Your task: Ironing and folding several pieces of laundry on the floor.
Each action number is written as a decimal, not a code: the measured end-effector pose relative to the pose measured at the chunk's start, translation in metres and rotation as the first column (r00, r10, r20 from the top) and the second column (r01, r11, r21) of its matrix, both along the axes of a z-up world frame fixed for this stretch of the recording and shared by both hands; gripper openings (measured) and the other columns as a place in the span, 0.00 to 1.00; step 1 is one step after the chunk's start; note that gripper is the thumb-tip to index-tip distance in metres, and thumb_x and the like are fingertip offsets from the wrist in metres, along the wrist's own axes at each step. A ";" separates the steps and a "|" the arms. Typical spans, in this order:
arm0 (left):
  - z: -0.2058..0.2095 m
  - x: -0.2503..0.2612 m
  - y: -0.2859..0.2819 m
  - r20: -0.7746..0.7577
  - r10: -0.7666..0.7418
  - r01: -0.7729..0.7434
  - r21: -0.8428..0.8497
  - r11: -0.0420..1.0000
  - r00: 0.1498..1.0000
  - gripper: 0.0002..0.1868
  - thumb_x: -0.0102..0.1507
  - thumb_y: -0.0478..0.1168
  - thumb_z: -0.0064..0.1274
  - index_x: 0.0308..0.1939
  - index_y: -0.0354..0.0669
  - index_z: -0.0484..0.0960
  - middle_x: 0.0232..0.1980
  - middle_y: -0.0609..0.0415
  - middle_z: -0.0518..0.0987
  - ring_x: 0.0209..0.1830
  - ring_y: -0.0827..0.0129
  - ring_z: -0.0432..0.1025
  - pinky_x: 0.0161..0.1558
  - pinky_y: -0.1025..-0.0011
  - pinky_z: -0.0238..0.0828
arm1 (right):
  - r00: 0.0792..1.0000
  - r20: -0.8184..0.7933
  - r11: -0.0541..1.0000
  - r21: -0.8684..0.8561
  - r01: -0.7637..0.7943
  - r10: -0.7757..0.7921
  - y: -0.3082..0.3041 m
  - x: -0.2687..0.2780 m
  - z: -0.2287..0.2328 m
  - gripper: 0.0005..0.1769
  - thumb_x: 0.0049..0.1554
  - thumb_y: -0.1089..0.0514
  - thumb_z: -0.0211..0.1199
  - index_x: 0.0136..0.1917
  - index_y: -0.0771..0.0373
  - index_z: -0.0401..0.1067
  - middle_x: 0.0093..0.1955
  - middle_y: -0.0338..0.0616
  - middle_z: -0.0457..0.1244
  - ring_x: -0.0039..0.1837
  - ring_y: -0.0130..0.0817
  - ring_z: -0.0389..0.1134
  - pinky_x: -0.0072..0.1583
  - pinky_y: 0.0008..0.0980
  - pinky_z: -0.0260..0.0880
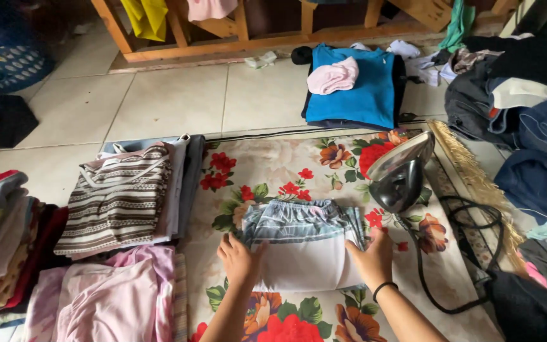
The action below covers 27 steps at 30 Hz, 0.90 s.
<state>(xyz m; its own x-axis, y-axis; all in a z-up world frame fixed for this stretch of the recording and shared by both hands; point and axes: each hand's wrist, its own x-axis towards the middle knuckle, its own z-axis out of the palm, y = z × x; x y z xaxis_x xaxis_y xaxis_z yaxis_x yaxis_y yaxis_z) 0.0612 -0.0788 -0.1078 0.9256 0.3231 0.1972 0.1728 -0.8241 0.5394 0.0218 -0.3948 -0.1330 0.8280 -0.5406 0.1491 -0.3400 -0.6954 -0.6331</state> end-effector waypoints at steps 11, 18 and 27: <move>-0.001 0.024 0.000 -0.343 -0.121 -0.037 -0.421 0.906 0.932 0.37 0.52 0.53 0.67 0.62 0.45 0.74 0.49 0.42 0.84 0.51 0.49 0.78 0.53 0.57 0.74 | 0.911 -0.322 0.902 0.418 -0.107 0.257 0.022 0.028 0.045 0.32 0.47 0.43 0.71 0.58 0.67 0.78 0.55 0.54 0.73 0.57 0.44 0.73 0.58 0.40 0.70; 0.033 -0.052 0.086 -0.082 -0.185 -0.040 -0.974 0.222 0.979 0.15 0.59 0.39 0.59 0.48 0.36 0.84 0.40 0.55 0.83 0.37 0.73 0.75 0.41 0.72 0.72 | 0.882 0.010 0.623 0.704 -0.341 0.471 0.076 0.019 0.080 0.20 0.55 0.58 0.61 0.61 0.64 0.75 0.49 0.38 0.69 0.52 0.27 0.66 0.56 0.29 0.65; 0.154 -0.221 0.277 0.030 0.406 -0.040 -0.986 0.161 0.913 0.19 0.59 0.41 0.56 0.53 0.40 0.82 0.46 0.57 0.83 0.43 0.73 0.74 0.46 0.73 0.69 | 0.314 0.303 0.122 0.516 -0.848 0.900 0.364 0.059 0.187 0.23 0.56 0.62 0.61 0.66 0.63 0.73 0.54 0.33 0.69 0.54 0.19 0.65 0.58 0.25 0.66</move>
<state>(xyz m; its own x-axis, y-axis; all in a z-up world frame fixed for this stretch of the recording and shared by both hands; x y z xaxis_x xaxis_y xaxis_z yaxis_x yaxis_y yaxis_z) -0.1602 0.1977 0.0462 0.7526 0.6054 -0.2590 -0.0281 0.4226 0.9059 0.0807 -0.0312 0.0542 0.7818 0.6167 0.0919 0.2127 -0.1252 -0.9691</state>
